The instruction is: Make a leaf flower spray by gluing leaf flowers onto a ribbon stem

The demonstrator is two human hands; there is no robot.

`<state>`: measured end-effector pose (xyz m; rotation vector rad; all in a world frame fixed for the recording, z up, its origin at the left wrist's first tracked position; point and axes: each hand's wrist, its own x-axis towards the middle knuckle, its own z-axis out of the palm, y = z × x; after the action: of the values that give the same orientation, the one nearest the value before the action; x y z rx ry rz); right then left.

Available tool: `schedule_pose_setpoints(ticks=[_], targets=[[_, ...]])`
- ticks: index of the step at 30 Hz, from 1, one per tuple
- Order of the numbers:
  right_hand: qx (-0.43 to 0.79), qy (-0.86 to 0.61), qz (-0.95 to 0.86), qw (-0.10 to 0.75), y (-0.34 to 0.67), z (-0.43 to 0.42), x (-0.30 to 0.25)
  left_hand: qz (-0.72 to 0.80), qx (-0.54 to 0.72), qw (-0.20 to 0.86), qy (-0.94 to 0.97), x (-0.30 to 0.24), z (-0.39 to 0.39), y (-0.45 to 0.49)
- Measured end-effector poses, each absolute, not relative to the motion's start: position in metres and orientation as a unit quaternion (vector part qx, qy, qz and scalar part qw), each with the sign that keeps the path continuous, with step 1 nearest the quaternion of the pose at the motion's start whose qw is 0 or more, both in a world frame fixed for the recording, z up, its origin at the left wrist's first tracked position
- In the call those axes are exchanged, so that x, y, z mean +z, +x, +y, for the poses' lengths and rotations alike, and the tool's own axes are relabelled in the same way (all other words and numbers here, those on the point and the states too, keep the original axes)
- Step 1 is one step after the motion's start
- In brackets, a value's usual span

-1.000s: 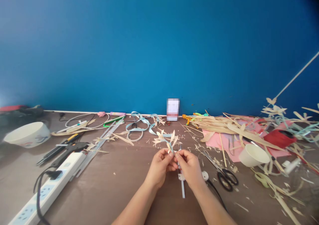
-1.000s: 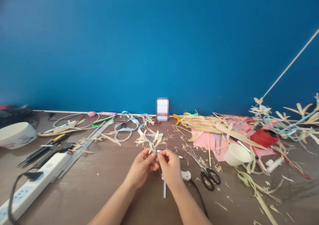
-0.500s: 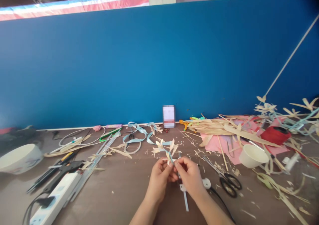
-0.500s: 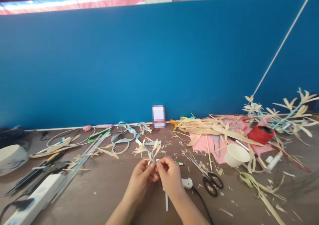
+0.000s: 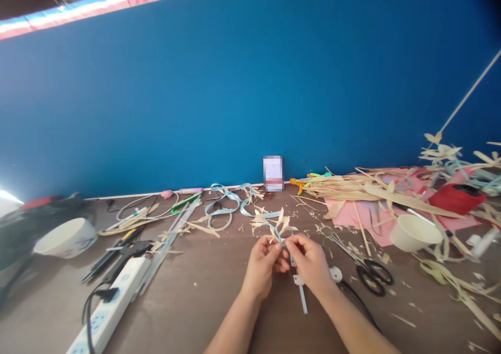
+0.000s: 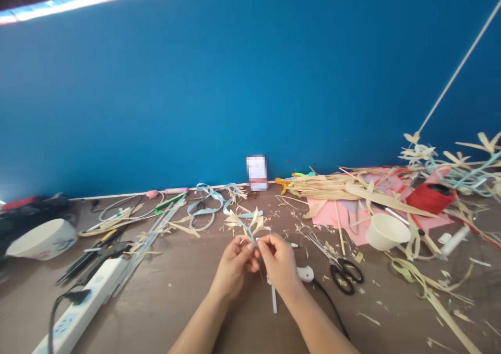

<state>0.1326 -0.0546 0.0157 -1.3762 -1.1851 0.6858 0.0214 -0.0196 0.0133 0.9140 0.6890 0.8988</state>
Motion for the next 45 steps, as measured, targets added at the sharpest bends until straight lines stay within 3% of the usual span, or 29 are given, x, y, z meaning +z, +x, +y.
schedule_pose_setpoints(ticks=[20,45], targets=[[0.262,-0.591,-0.519,0.559,0.1336,-0.0551,0.018,0.308,0.414,0.749,0.415,0.0121,-0.0185,0.0202],[0.318,-0.578,-0.49,0.569,0.1334,-0.054,0.0123,0.372,0.43,0.701,0.43,0.016,-0.0197,0.0224]])
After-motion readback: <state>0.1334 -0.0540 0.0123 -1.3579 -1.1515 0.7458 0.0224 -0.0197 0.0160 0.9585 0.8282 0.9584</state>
